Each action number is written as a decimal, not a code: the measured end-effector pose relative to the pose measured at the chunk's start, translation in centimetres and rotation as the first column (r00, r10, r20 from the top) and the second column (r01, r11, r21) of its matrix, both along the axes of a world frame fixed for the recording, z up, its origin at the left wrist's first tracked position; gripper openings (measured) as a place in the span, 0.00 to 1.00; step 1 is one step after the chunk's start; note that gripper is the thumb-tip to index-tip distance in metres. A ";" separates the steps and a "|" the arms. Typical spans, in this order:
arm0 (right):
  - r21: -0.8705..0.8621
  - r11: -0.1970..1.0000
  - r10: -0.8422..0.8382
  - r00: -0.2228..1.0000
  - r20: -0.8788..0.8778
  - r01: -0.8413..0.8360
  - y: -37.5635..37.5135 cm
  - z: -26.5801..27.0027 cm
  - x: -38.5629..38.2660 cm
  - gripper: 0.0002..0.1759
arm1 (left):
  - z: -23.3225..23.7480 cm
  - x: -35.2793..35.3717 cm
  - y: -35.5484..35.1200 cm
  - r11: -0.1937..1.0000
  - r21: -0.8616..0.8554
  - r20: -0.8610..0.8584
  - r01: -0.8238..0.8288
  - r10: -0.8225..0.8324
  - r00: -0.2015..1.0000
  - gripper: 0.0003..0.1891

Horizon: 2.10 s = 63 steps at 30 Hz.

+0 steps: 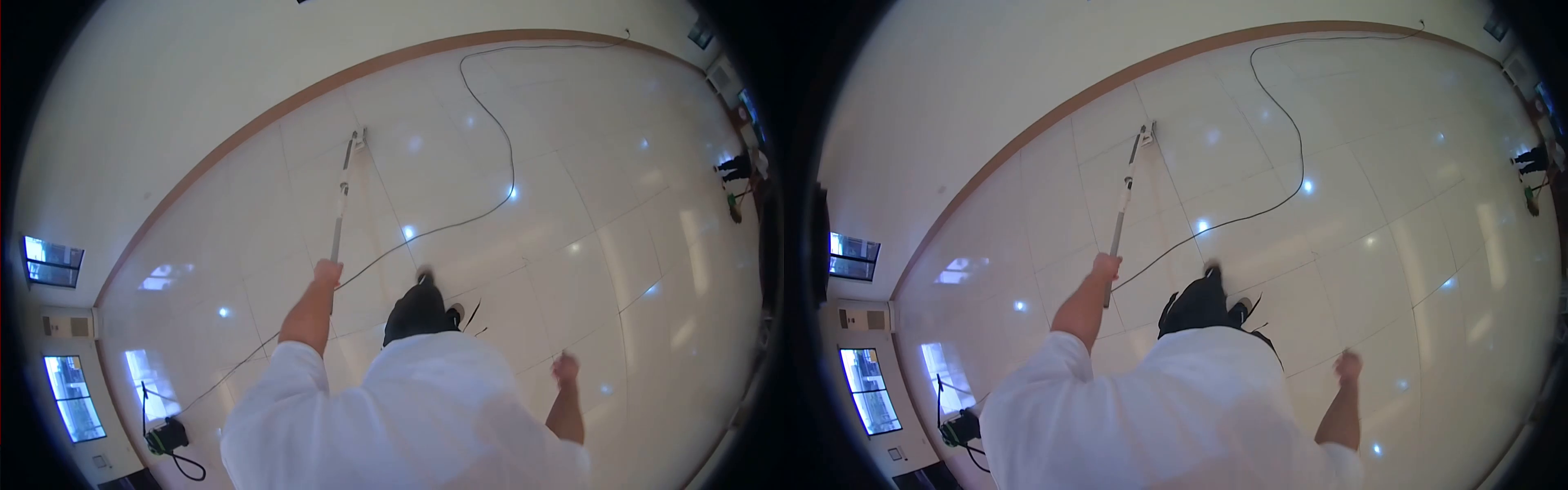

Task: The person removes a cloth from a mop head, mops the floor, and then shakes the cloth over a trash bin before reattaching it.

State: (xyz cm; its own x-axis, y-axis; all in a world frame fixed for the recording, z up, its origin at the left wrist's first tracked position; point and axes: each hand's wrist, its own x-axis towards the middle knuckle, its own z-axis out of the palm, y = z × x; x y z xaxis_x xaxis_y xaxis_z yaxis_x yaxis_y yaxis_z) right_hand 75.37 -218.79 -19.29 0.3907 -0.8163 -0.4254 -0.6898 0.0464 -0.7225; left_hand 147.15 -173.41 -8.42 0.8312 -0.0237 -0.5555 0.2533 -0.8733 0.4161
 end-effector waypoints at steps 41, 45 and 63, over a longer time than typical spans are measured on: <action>-0.474 -0.300 0.954 -0.269 -0.133 -0.828 -9.1 11.1 113.5 0.20 | 22.3 20.9 -43.3 0.960 0.117 0.182 -0.254 0.230 0.956 0.19; -0.597 0.030 0.997 -0.021 0.078 -0.802 -14.5 10.1 120.0 0.13 | 20.0 31.3 -50.0 0.939 0.121 0.501 -0.321 0.221 0.837 0.13; -0.550 0.326 0.931 0.363 0.045 -0.769 -44.5 7.5 124.1 0.12 | 14.3 43.4 -71.6 0.966 -0.101 0.181 0.238 -0.217 0.959 0.14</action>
State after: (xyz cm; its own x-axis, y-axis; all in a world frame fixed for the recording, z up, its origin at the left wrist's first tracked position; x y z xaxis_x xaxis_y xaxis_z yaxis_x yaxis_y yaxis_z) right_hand 199.52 -263.31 -11.78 0.9933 0.0273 0.1120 0.0948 -0.7463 -0.6589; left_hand 190.58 -244.97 5.87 0.8766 -0.2808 -0.3909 -0.0282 -0.8407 0.5407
